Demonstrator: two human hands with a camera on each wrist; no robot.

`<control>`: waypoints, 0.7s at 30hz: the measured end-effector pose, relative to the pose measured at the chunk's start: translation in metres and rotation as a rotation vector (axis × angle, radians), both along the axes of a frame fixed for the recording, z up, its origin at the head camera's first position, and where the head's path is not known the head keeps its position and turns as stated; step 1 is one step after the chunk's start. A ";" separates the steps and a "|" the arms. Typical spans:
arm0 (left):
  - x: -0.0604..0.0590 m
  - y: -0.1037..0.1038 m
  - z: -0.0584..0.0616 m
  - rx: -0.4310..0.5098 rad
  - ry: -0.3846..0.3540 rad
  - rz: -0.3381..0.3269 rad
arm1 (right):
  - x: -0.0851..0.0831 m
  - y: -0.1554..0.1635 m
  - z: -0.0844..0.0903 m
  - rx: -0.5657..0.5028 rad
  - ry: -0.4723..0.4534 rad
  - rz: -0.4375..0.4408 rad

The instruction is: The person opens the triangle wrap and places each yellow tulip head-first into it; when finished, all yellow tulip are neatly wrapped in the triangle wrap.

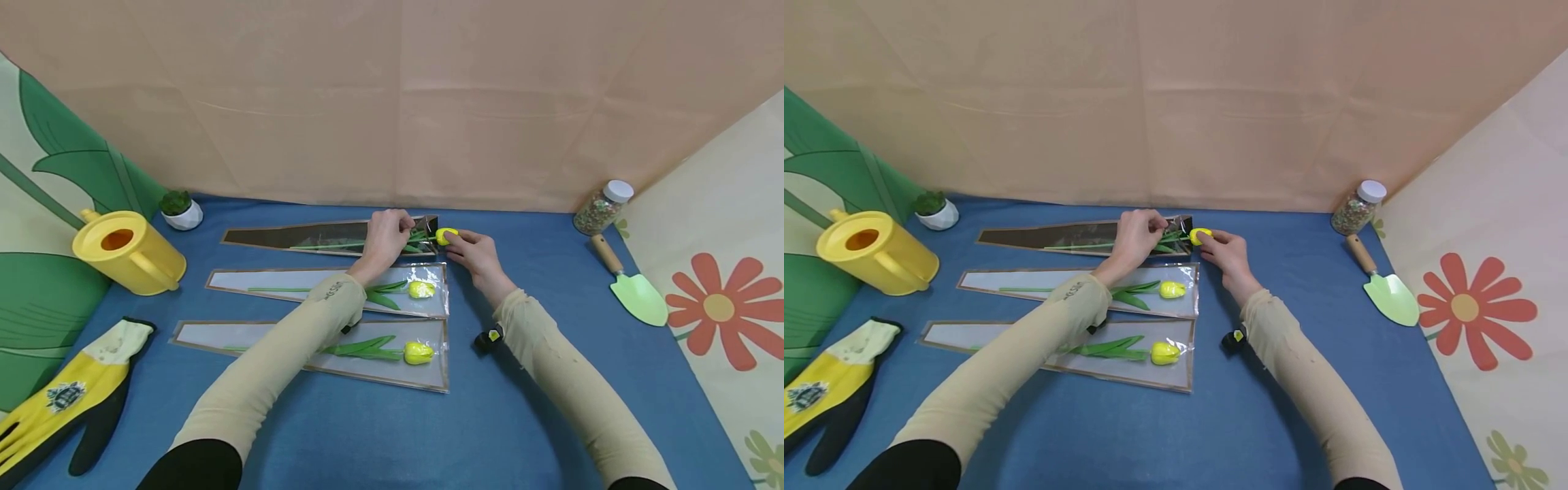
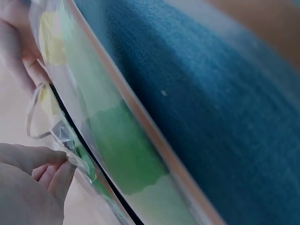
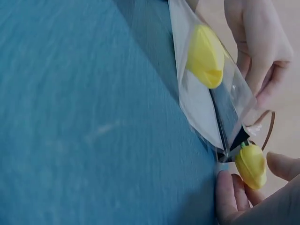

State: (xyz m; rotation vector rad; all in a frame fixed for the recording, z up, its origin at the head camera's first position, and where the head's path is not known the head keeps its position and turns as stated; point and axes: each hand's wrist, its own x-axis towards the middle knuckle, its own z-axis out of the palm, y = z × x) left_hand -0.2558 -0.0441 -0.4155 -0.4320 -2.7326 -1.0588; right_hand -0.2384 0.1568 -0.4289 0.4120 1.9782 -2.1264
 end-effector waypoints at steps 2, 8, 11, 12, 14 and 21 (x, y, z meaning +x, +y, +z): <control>0.001 0.000 0.000 -0.003 0.004 -0.009 | 0.000 0.003 0.000 0.024 0.004 -0.004; 0.003 -0.002 0.000 -0.008 0.017 -0.014 | -0.001 0.011 0.000 0.045 0.004 -0.026; 0.003 -0.002 -0.001 -0.010 0.016 -0.010 | 0.001 0.013 0.000 0.071 0.023 -0.027; 0.003 -0.002 -0.001 -0.010 0.016 -0.009 | 0.001 0.013 0.000 0.083 0.032 -0.026; 0.003 -0.001 -0.001 -0.012 0.014 -0.006 | 0.002 0.015 0.000 0.115 0.049 -0.019; 0.003 0.002 -0.002 -0.010 0.015 -0.014 | 0.002 0.017 -0.001 0.034 0.010 -0.018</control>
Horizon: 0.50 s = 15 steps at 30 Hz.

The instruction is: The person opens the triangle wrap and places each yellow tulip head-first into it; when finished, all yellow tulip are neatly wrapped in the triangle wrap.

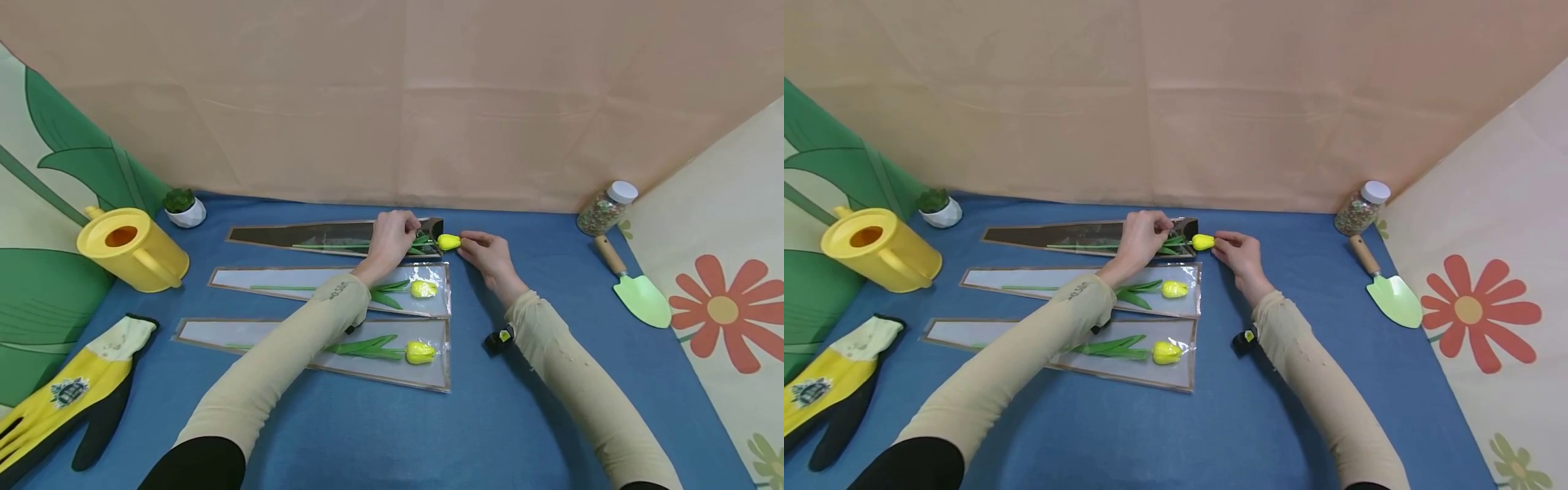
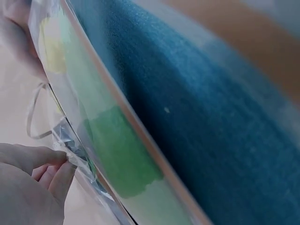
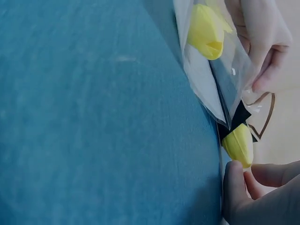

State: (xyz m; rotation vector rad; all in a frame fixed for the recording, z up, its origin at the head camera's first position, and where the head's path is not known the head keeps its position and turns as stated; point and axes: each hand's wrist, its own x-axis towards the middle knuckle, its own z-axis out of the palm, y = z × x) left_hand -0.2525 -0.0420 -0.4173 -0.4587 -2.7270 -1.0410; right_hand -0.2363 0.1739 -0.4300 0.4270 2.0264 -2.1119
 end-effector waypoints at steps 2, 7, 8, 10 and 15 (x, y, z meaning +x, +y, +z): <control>0.000 0.001 -0.001 0.001 0.002 0.001 | 0.000 -0.001 -0.001 -0.035 -0.010 -0.005; 0.001 0.002 0.000 0.002 0.007 -0.009 | -0.001 -0.006 -0.003 -0.053 0.017 -0.001; 0.002 0.002 0.000 -0.002 0.008 -0.012 | -0.001 -0.007 -0.003 -0.055 0.024 0.003; 0.002 0.003 0.000 -0.007 0.009 -0.017 | 0.000 -0.011 -0.002 -0.060 0.040 0.018; 0.002 0.004 0.001 -0.016 0.007 -0.013 | 0.003 -0.020 0.002 -0.039 0.096 0.087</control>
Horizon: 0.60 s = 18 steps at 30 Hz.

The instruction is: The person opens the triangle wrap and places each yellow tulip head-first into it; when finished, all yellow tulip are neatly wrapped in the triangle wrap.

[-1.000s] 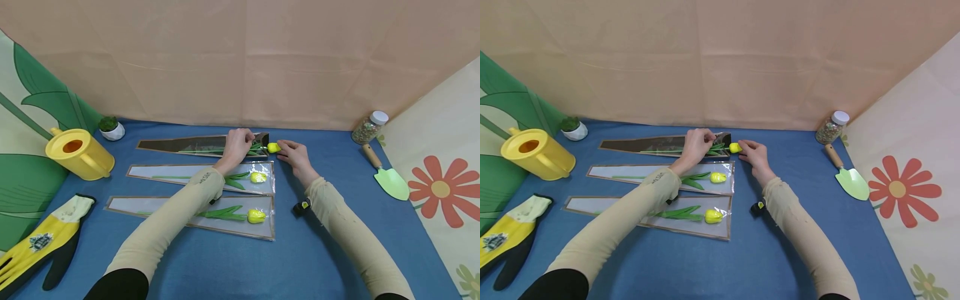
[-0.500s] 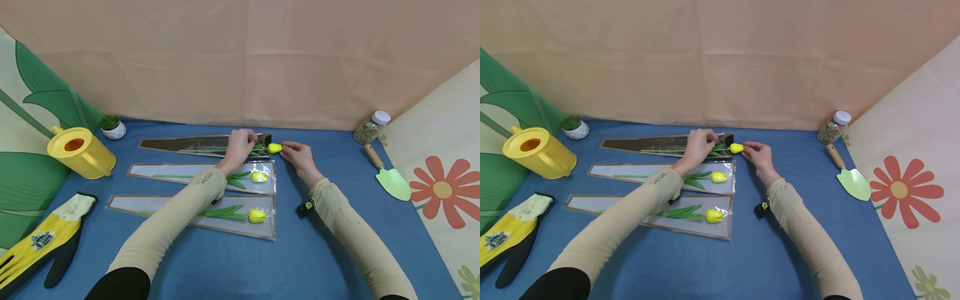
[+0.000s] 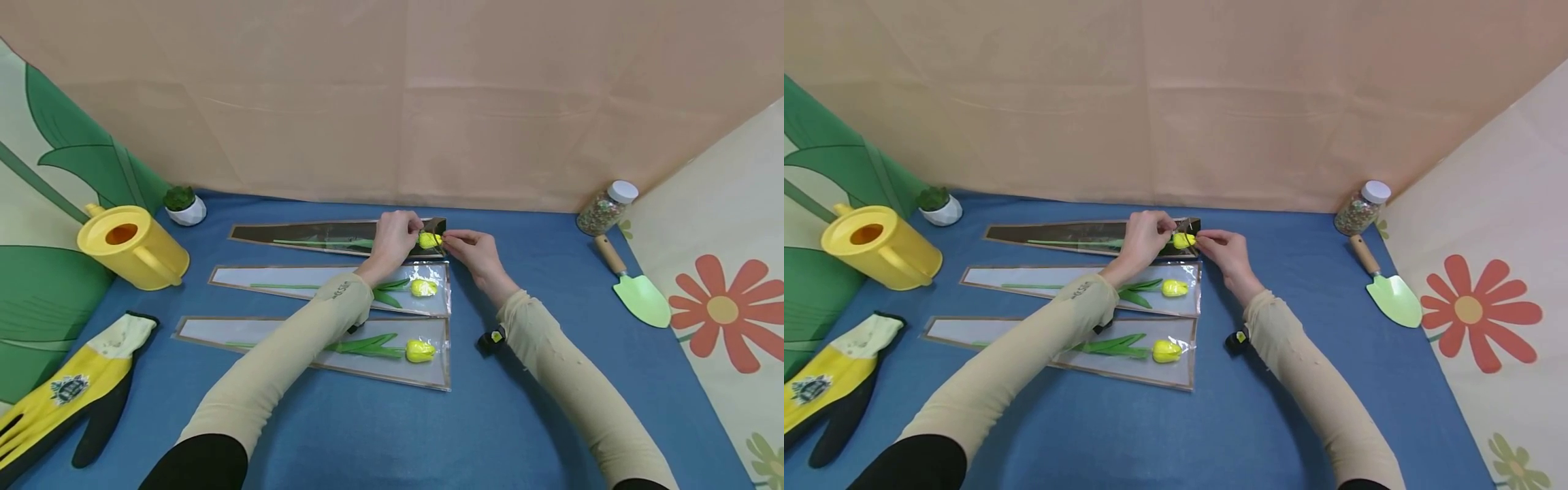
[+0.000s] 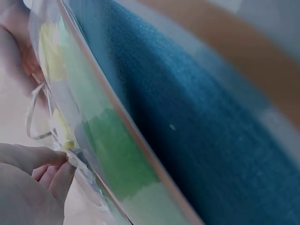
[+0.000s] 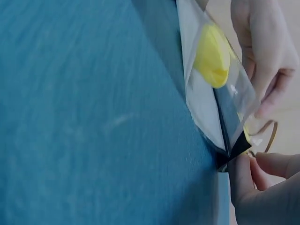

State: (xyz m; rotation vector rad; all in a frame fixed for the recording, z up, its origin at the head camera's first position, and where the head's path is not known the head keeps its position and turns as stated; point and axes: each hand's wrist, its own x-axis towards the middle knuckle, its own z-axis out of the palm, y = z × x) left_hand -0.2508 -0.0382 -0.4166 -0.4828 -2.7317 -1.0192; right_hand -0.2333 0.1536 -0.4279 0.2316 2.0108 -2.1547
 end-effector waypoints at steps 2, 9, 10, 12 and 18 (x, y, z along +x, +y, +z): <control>-0.001 0.000 0.000 -0.004 -0.003 0.004 | 0.001 -0.002 0.001 0.015 0.021 0.024; -0.001 -0.001 0.001 -0.003 -0.019 0.020 | 0.002 -0.006 0.000 0.032 0.038 0.068; -0.001 -0.001 0.001 -0.003 -0.019 0.018 | 0.002 -0.006 0.000 0.036 0.040 0.074; -0.001 -0.001 0.001 -0.005 -0.021 0.014 | 0.001 -0.006 -0.002 0.040 0.045 0.080; 0.001 -0.003 0.002 -0.044 -0.037 -0.018 | 0.002 -0.002 -0.004 0.026 0.050 0.071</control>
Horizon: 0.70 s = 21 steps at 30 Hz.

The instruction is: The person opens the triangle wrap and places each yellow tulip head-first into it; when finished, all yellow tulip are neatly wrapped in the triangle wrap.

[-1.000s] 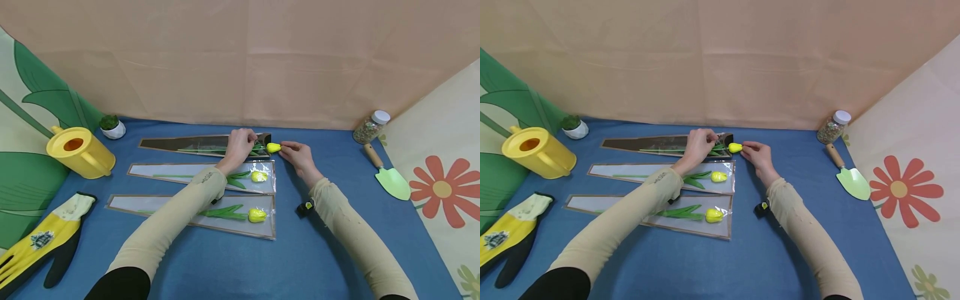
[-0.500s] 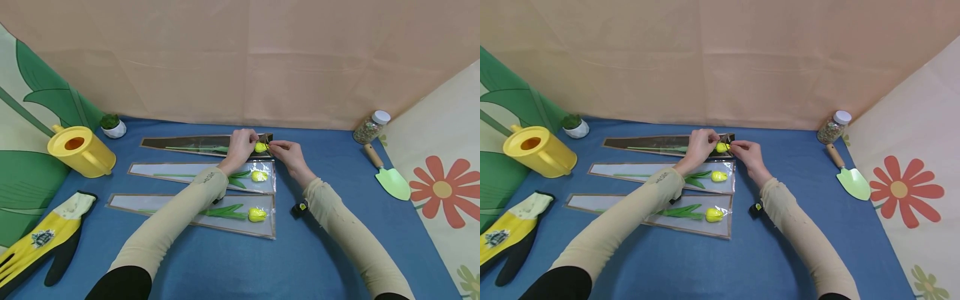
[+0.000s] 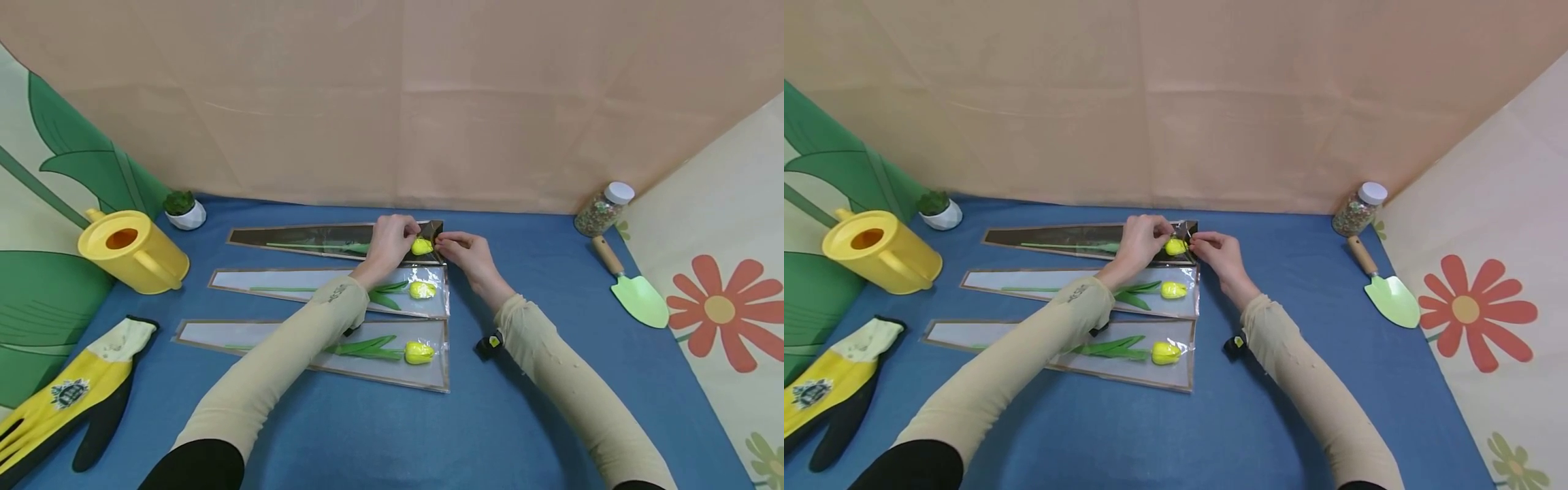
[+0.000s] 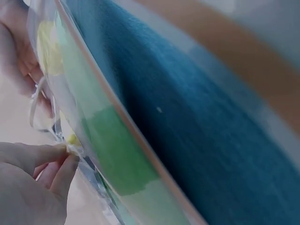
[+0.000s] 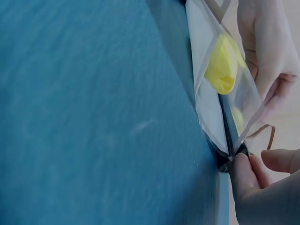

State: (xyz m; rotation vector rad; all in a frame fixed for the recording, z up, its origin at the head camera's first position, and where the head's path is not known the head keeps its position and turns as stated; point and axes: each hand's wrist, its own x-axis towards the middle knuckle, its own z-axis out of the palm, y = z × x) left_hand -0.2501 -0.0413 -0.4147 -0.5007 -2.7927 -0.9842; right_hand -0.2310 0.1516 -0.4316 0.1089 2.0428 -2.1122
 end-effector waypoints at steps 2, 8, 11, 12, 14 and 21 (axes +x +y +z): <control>0.000 0.000 0.000 -0.025 -0.011 -0.021 | 0.001 0.001 0.000 0.008 0.000 -0.003; 0.002 -0.002 0.001 -0.118 -0.025 -0.077 | 0.004 0.003 -0.001 0.066 0.008 -0.004; 0.002 -0.003 0.001 -0.167 -0.017 -0.095 | 0.003 0.002 -0.003 0.087 0.003 0.005; 0.003 -0.003 0.001 -0.184 -0.012 -0.101 | 0.003 0.001 -0.004 0.094 -0.001 0.007; 0.003 -0.003 0.000 -0.204 -0.002 -0.109 | 0.002 0.001 -0.005 0.103 -0.004 0.011; 0.001 -0.013 0.006 -0.206 0.048 -0.087 | 0.005 0.006 0.004 0.185 0.094 -0.023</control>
